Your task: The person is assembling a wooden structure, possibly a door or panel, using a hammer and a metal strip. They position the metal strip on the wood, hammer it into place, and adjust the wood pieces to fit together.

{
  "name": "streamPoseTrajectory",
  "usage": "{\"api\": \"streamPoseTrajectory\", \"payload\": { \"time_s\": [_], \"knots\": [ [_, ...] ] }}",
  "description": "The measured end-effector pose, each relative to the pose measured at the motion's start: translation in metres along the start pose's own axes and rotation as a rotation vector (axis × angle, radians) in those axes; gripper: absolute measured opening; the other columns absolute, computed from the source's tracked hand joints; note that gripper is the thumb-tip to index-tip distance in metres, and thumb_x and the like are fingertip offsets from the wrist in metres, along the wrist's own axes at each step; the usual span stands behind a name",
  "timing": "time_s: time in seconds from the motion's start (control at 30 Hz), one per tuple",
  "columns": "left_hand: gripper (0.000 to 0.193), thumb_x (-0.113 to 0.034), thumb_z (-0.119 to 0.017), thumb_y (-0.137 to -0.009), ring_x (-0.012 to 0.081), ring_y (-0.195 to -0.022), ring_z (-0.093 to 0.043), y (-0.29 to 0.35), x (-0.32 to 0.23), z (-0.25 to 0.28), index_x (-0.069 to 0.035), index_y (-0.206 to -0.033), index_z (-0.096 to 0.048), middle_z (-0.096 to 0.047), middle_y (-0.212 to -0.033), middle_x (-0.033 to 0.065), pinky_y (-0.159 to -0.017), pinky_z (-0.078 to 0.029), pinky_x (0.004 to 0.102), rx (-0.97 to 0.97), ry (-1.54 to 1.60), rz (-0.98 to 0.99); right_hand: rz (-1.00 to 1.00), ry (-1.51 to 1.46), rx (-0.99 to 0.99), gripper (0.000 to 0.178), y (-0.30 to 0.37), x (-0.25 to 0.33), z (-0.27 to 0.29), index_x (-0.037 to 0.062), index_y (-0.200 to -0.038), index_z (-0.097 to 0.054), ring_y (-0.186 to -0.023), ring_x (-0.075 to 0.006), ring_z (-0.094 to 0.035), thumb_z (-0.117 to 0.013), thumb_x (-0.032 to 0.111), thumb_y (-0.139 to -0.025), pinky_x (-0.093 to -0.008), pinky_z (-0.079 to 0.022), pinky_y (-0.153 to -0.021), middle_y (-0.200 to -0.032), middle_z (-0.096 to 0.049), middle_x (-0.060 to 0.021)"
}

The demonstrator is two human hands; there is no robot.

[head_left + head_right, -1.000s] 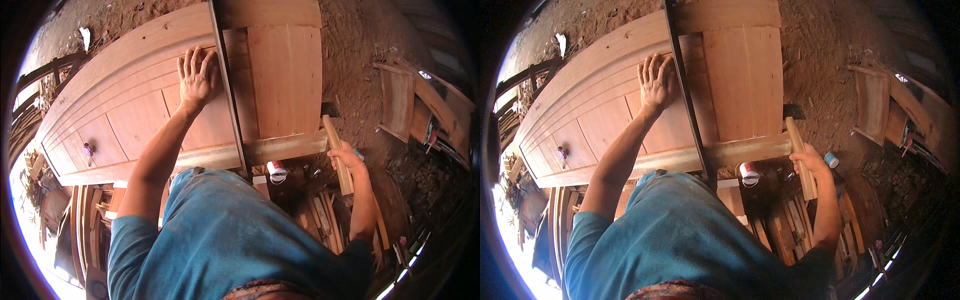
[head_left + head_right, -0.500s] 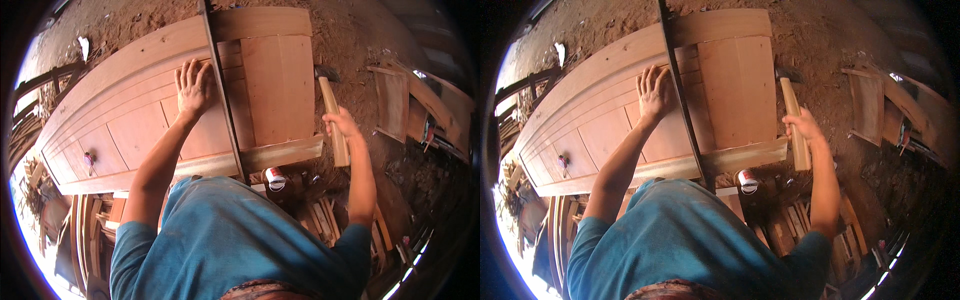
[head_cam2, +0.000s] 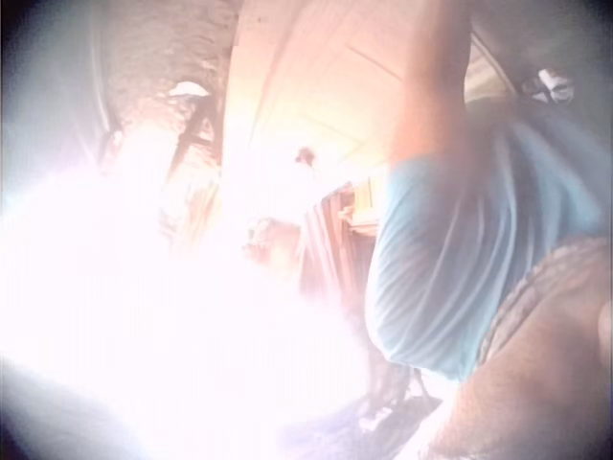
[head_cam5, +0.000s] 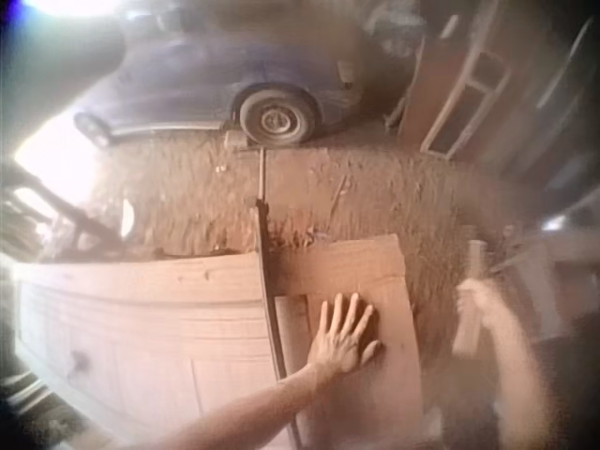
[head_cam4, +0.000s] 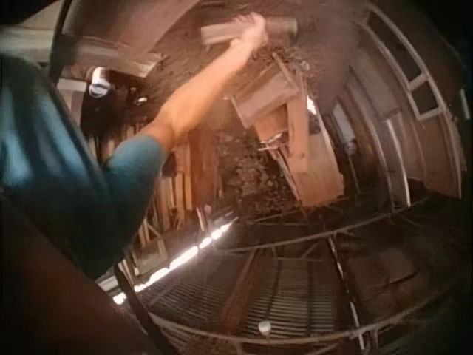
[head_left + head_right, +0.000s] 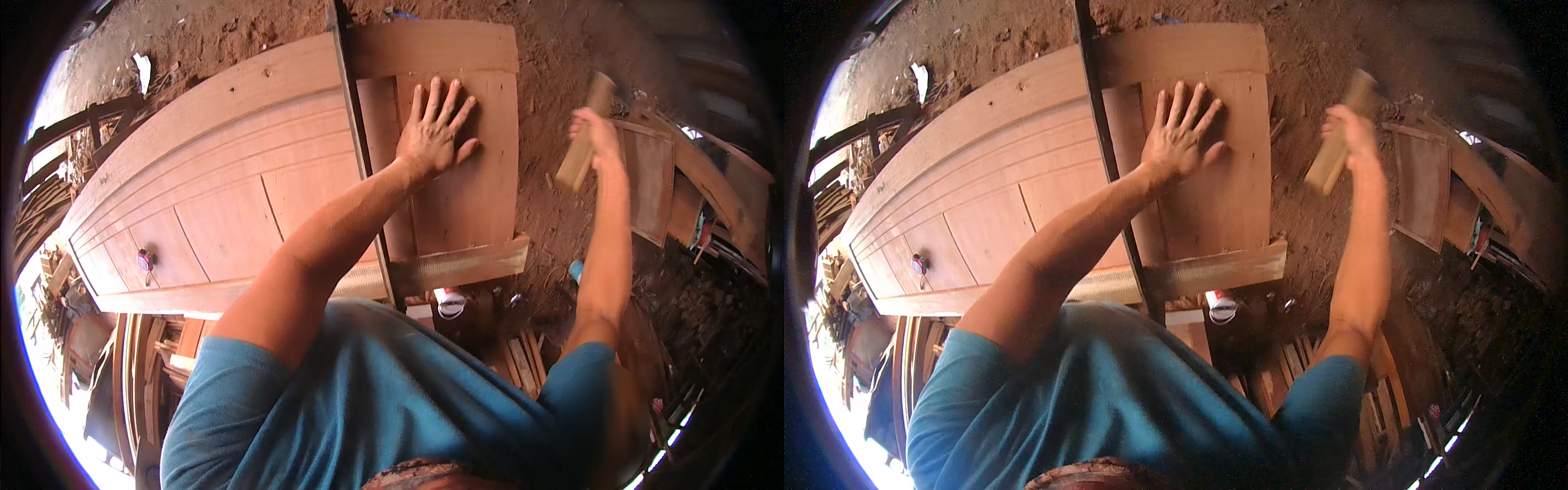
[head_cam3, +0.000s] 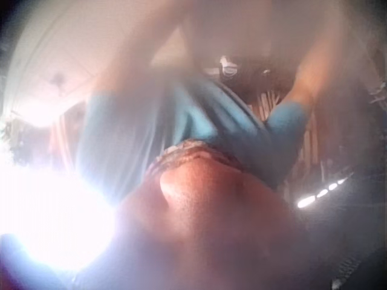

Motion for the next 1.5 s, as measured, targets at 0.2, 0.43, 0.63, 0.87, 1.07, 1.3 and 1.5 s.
{"api": "streamPoseTrajectory", "payload": {
  "time_s": [0.2,0.43,0.63,0.87,1.07,1.3,1.5],
  "knots": [
    [0.076,-0.067,-0.027,-0.100,0.0405,-0.153,-0.006,-0.003,0.001,-0.005,-0.022,-0.161,-0.021,-0.012,-0.167,0.0138,-0.123,-0.003,0.0577,0.103,-0.054,0.010,0.012,0.176,0.337,0.023,0.040,-0.012,-0.077,0.0057,-0.092,-0.056,-0.055,-0.0102,-0.060,-0.071,0.020,-0.083,-0.0267,-0.052,-0.047,-0.073,-0.060,-0.0022],
    [0.076,-0.065,-0.031,-0.099,0.0408,-0.153,-0.009,-0.001,-0.001,0.002,-0.020,-0.160,-0.024,-0.014,-0.167,0.0144,-0.123,-0.005,0.0583,0.041,-0.026,-0.005,0.083,0.109,0.142,0.025,0.060,-0.023,-0.056,0.0026,-0.097,-0.054,-0.055,-0.0142,-0.061,-0.070,0.017,-0.084,-0.0294,-0.053,-0.048,-0.072,-0.060,-0.0052],
    [0.061,-0.047,-0.056,-0.096,0.0376,-0.149,-0.024,-0.010,0.033,0.009,-0.014,-0.146,-0.048,-0.034,-0.158,0.0179,-0.123,-0.017,0.0519,0.049,0.110,-0.119,0.124,-0.022,0.163,0.030,0.134,-0.044,-0.084,0.0023,-0.102,-0.052,-0.054,-0.0137,-0.061,-0.072,0.014,-0.083,-0.0309,-0.053,-0.047,-0.073,-0.060,-0.0054],
    [0.066,-0.049,-0.057,-0.095,0.0439,-0.140,-0.036,-0.002,0.091,0.098,-0.003,-0.142,-0.049,-0.044,-0.149,0.0234,-0.117,-0.025,0.0571,-0.182,-0.154,0.060,0.015,-0.086,0.097,0.046,0.104,-0.065,-0.023,-0.0004,-0.116,-0.053,-0.055,-0.0091,-0.058,-0.076,0.020,-0.082,-0.0237,-0.051,-0.046,-0.075,-0.057,-0.0020],
    [0.086,-0.071,-0.034,-0.096,0.0501,-0.150,-0.005,0.008,0.003,0.003,-0.015,-0.160,-0.022,-0.013,-0.165,0.0228,-0.122,-0.004,0.0599,0.104,-0.039,-0.013,-0.054,-0.189,-0.149,0.016,0.028,-0.072,0.078,0.0067,-0.088,-0.063,-0.058,-0.0154,-0.061,-0.072,0.020,-0.084,-0.0308,-0.052,-0.056,-0.071,-0.060,-0.0032],
    [0.089,-0.074,-0.035,-0.094,0.0501,-0.150,-0.006,0.000,0.012,-0.001,-0.015,-0.160,-0.024,-0.013,-0.164,0.0243,-0.122,-0.005,0.0606,0.087,-0.066,0.040,-0.160,0.209,0.397,0.038,0.107,-0.061,-0.070,-0.0008,-0.114,-0.051,-0.054,-0.0152,-0.061,-0.069,0.011,-0.083,-0.0322,-0.053,-0.048,-0.072,-0.058,-0.0047],
    [0.087,-0.072,-0.037,-0.094,0.0499,-0.150,-0.008,0.008,0.008,0.004,-0.015,-0.159,-0.026,-0.013,-0.165,0.0239,-0.122,-0.005,0.0599,0.044,-0.025,0.010,-0.041,0.070,0.241,0.030,0.079,-0.051,-0.038,0.0033,-0.103,-0.051,-0.054,-0.0107,-0.060,-0.071,0.013,-0.084,-0.0274,-0.052,-0.046,-0.074,-0.058,-0.0036]
  ]
}}
Point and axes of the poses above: each hand's wrist, its own y-axis away from the middle knuckle, its own z-axis out of the back of the hand, x = y × z, the point moved 9 cm from there along -y, towards the middle knuckle
